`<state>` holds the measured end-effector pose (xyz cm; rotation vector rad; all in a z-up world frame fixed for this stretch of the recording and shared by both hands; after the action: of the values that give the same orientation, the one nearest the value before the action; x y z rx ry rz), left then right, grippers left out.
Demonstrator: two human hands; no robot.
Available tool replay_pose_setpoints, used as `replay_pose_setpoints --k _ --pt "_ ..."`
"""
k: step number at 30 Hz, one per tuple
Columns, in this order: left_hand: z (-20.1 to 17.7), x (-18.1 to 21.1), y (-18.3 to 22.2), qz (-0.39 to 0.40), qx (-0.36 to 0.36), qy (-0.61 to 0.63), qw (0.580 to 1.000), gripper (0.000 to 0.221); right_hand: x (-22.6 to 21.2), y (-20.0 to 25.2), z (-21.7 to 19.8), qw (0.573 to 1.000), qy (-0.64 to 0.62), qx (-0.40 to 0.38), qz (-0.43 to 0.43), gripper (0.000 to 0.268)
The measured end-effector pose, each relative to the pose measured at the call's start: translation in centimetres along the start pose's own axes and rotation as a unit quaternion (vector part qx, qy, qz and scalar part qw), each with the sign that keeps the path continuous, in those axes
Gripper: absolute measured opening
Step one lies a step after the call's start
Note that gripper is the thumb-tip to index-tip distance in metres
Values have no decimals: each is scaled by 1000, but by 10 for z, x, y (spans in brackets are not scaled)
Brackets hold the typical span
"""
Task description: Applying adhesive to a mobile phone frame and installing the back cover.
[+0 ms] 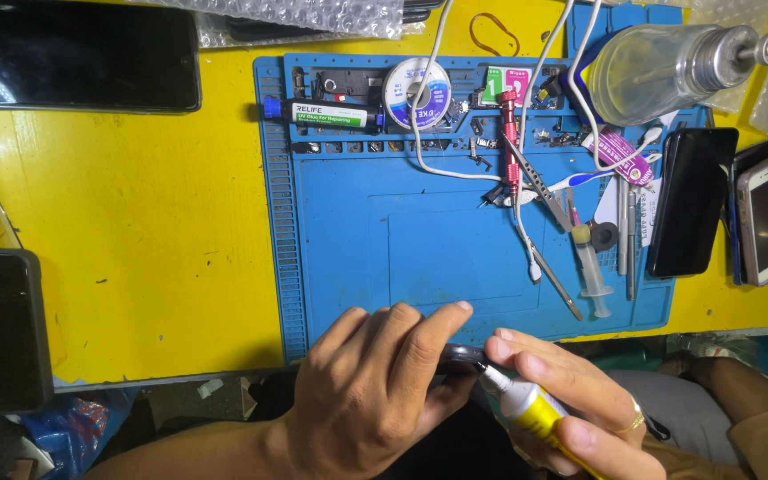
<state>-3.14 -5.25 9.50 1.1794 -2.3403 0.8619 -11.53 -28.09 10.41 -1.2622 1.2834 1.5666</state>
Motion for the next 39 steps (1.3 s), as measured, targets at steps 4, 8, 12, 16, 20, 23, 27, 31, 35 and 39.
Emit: replay_pose_setpoints --k 4,8,12,16,20,23,27,31,35,39 --pt "1 1 -1 2 1 -8 1000 30 0 -2 8 999 36 22 -33 47" --pt "2 2 1 2 -4 -6 1000 29 1 -3 3 999 39 0 -35 47" --pt "4 2 3 8 -11 -10 1000 27 -1 -4 3 998 41 -18 -39 47" --pt "4 0 4 18 -20 -20 999 30 -4 -8 5 994 94 -16 -61 45" --pt "2 -2 4 30 -20 -25 999 33 -10 -10 18 980 169 43 -95 38" --pt "0 -3 4 43 -30 -45 998 32 -13 -13 20 979 182 35 -89 43" --pt "-3 -5 3 66 -42 -92 993 21 -19 -18 25 936 262 23 -235 36" --pt "-6 -6 2 81 -57 -114 989 25 -22 -24 18 924 283 -18 -258 27" --pt "-6 -7 2 83 -62 -127 987 22 -18 -28 14 915 287 -53 -277 37" --pt "-7 -10 3 67 -55 -75 993 22 20 -41 20 918 168 7 -359 24"
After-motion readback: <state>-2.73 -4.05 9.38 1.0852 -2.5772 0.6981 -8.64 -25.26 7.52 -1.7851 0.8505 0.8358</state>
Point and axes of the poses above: each hand's wrist, its own y-axis away from the middle knuckle, its own z-axis out of the palm, x = y × z, the point moved 1 cm from there along -y, towards the middle knuckle, and after that the axes turned 4 degrees about -x, right-handed, at the moved point
